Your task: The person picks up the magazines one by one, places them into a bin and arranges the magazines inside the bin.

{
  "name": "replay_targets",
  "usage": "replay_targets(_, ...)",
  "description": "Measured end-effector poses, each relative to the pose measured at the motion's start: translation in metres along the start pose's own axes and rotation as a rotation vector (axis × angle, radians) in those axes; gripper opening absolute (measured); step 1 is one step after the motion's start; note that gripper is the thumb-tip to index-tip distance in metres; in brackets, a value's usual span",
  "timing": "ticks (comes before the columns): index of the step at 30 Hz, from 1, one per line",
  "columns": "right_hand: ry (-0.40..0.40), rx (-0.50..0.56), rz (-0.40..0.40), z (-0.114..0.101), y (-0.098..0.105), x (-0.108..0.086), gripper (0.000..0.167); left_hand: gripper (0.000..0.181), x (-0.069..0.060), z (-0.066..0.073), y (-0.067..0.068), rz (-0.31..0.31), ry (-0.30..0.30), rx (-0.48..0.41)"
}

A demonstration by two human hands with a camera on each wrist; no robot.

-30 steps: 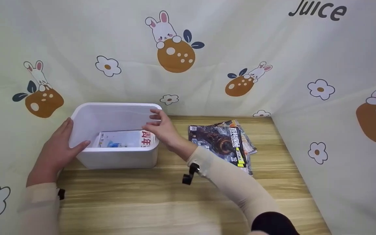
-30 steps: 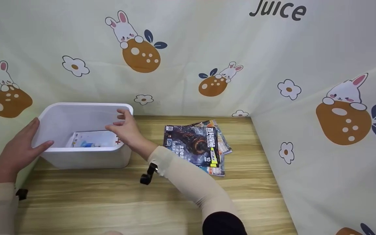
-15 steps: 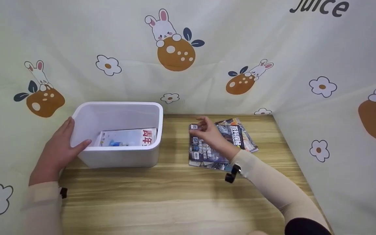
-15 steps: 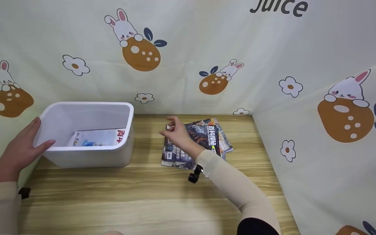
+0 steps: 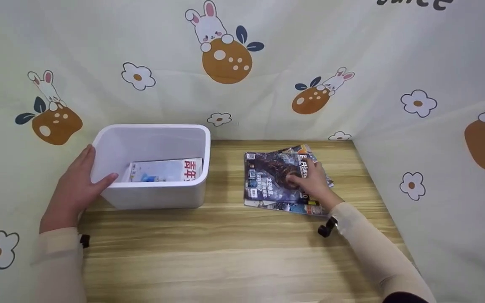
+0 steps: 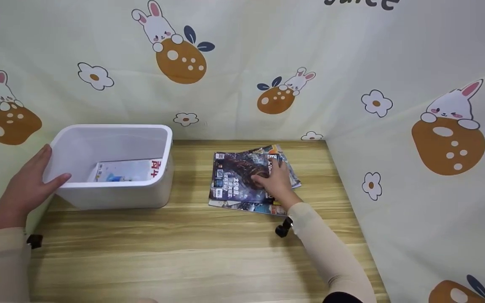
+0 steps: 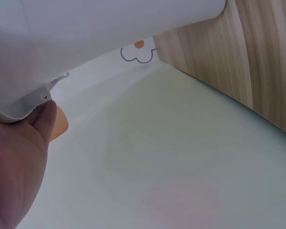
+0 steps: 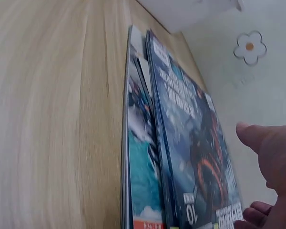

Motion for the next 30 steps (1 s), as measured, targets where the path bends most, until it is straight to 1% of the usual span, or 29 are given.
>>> replay_targets(5, -0.088, -0.048, -0.054, 0.012, 0.008, 0.002, 0.119, 0.117, 0.002, 0.002, 0.002, 0.005, 0.000, -0.011)
replay_targets(10, -0.144, -0.051, -0.096, 0.019, 0.013, 0.004, 0.127, 0.119, 0.005, 0.006, 0.003, 0.004, 0.001, -0.026)
replay_targets(13, -0.161, -0.051, -0.119, 0.023, 0.013, 0.004, 0.131, 0.119, 0.005, 0.007, 0.002, 0.004, 0.001, -0.032)
replay_targets(17, -0.152, -0.049, -0.143, 0.026, 0.013, 0.005, 0.135, 0.119, 0.003, 0.006, 0.001, 0.008, 0.003, -0.033)
replay_targets(21, -0.113, -0.086, -0.179, 0.027, 0.012, 0.005, 0.136, 0.117, 0.001, 0.005, 0.002, 0.014, -0.004, -0.032)
replay_targets(24, -0.102, -0.102, -0.197, 0.028, 0.011, 0.006, 0.137, 0.115, 0.000, 0.004, 0.002, 0.018, -0.016, -0.032)
replay_targets(30, -0.131, -0.040, -0.224, 0.035, 0.011, 0.007, 0.139, 0.115, -0.001, 0.002, 0.001, 0.021, -0.020, -0.037)
Point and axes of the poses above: each hand's wrist, its own x-axis towards the middle knuckle, its own y-axis out of the back of the hand, z = x × y, the point moved 3 cm from there along x, towards the middle knuckle, and after that the axes turned 13 degrees about y, right-handed, at the moved point
